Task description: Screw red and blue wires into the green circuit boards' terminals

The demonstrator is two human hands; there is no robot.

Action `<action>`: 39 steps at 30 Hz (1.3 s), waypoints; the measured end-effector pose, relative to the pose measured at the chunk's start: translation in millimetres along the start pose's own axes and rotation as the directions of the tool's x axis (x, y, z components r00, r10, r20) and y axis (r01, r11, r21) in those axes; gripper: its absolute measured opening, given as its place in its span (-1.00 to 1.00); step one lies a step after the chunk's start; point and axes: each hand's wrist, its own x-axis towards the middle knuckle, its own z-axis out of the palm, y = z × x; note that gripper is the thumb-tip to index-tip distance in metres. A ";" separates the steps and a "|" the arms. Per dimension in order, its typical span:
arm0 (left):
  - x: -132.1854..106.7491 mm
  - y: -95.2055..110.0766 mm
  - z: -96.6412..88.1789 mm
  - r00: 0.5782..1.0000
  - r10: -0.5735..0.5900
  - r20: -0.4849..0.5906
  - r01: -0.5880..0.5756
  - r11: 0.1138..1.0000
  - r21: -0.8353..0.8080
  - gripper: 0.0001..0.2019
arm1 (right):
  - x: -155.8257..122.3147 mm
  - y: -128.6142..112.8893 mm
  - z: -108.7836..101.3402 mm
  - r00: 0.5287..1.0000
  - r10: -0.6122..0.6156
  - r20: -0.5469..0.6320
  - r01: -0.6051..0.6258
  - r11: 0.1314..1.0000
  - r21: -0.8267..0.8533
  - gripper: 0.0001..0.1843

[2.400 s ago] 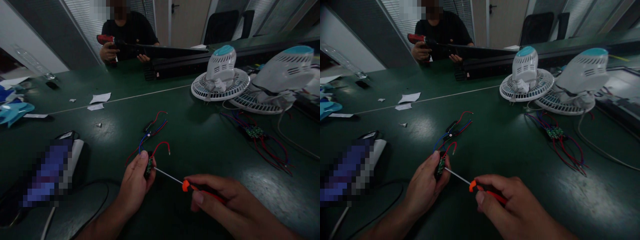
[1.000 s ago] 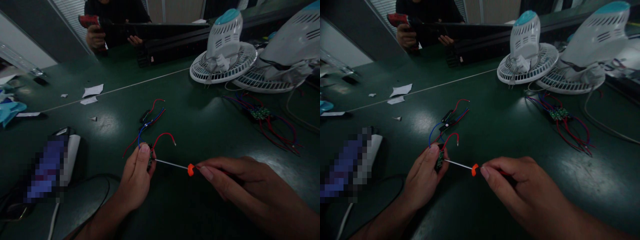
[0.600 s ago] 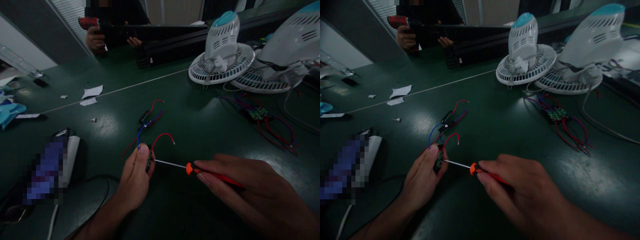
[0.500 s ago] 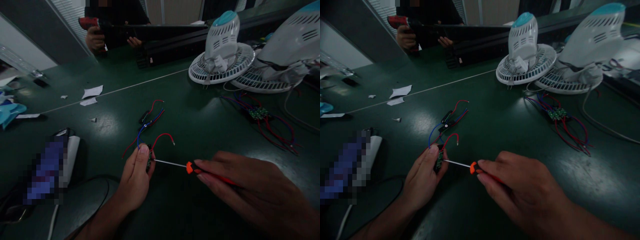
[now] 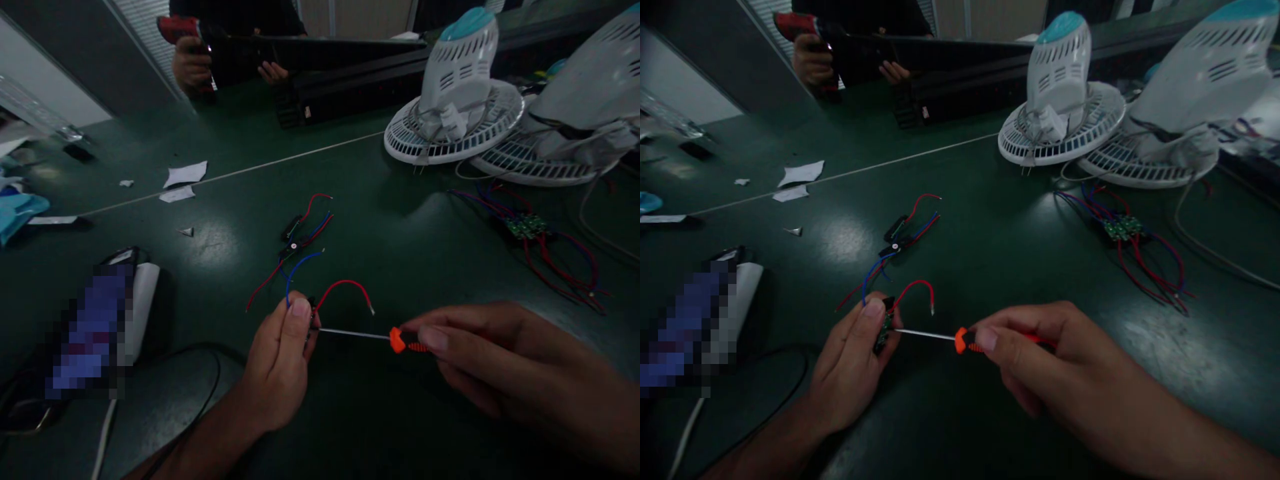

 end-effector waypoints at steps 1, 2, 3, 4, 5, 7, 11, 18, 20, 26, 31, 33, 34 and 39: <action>0.0 -0.2 0.0 1.000 0.002 0.003 -0.002 1.000 0.004 -0.57 | -0.5 -0.2 0.4 1.000 -0.022 -0.004 0.022 0.999 -0.031 -0.57; 0.2 -0.1 0.5 1.000 0.001 -0.004 -0.001 1.000 -0.006 -0.58 | -1.2 -0.3 1.3 0.998 -0.057 -0.025 0.055 0.997 -0.061 -0.60; 0.5 0.2 1.2 1.000 -0.002 -0.018 0.001 1.000 -0.023 -0.58 | -2.1 -0.2 2.6 0.994 -0.101 -0.031 0.099 0.992 -0.083 -0.63; 0.9 0.6 2.1 1.000 -0.009 -0.028 0.007 0.999 -0.039 -0.58 | -3.0 -0.1 4.0 0.986 -0.148 -0.078 0.136 0.980 -0.144 -0.67; 1.2 1.1 2.8 0.999 -0.015 -0.038 0.013 0.999 -0.051 -0.58 | -3.9 -0.1 5.2 0.974 -0.210 -0.081 0.193 0.964 -0.183 -0.68; 1.6 2.0 3.5 0.999 -0.025 -0.048 0.023 0.998 -0.058 -0.59 | -5.8 -0.2 6.7 0.949 -0.305 -0.078 0.271 0.917 -0.293 -0.69; 1.4 1.8 1.8 0.997 -0.046 -0.063 0.043 0.998 -0.050 -0.62 | -8.9 0.8 6.2 0.866 -0.496 -0.056 0.408 0.767 -0.495 -0.69; 2.0 -0.1 2.4 0.995 -0.050 -0.088 0.043 0.996 -0.078 -0.64 | -6.6 7.5 10.4 0.715 -0.698 0.024 0.519 0.508 -0.687 -0.80; 2.5 -0.7 2.1 0.995 -0.042 -0.086 0.037 0.997 -0.064 -0.64 | -6.8 8.8 11.1 0.703 -0.710 0.050 0.526 0.471 -0.709 -0.83; 1.9 -1.6 0.7 0.998 -0.029 -0.060 0.028 0.999 -0.018 -0.62 | -11.8 12.3 6.7 0.682 -0.721 0.120 0.552 0.400 -0.732 -0.80; 1.9 0.6 3.8 0.997 -0.018 -0.080 0.014 0.999 -0.046 -0.61 | -9.8 15.7 4.7 0.639 -0.746 0.189 0.600 0.328 -0.730 -0.75; 3.0 -0.1 3.8 0.996 -0.023 -0.089 0.019 0.999 -0.045 -0.61 | -8.0 15.9 4.9 0.625 -0.757 0.190 0.597 0.307 -0.741 -0.71; 3.7 -0.8 3.5 0.995 -0.026 -0.091 0.022 0.999 -0.043 -0.61 | -7.5 15.3 5.1 0.618 -0.763 0.188 0.593 0.296 -0.749 -0.72; 6.8 -5.2 2.6 0.992 -0.059 -0.115 0.047 0.993 -0.106 -0.64 | -11.7 7.5 6.8 0.623 -0.773 0.121 0.554 0.327 -0.765 -0.67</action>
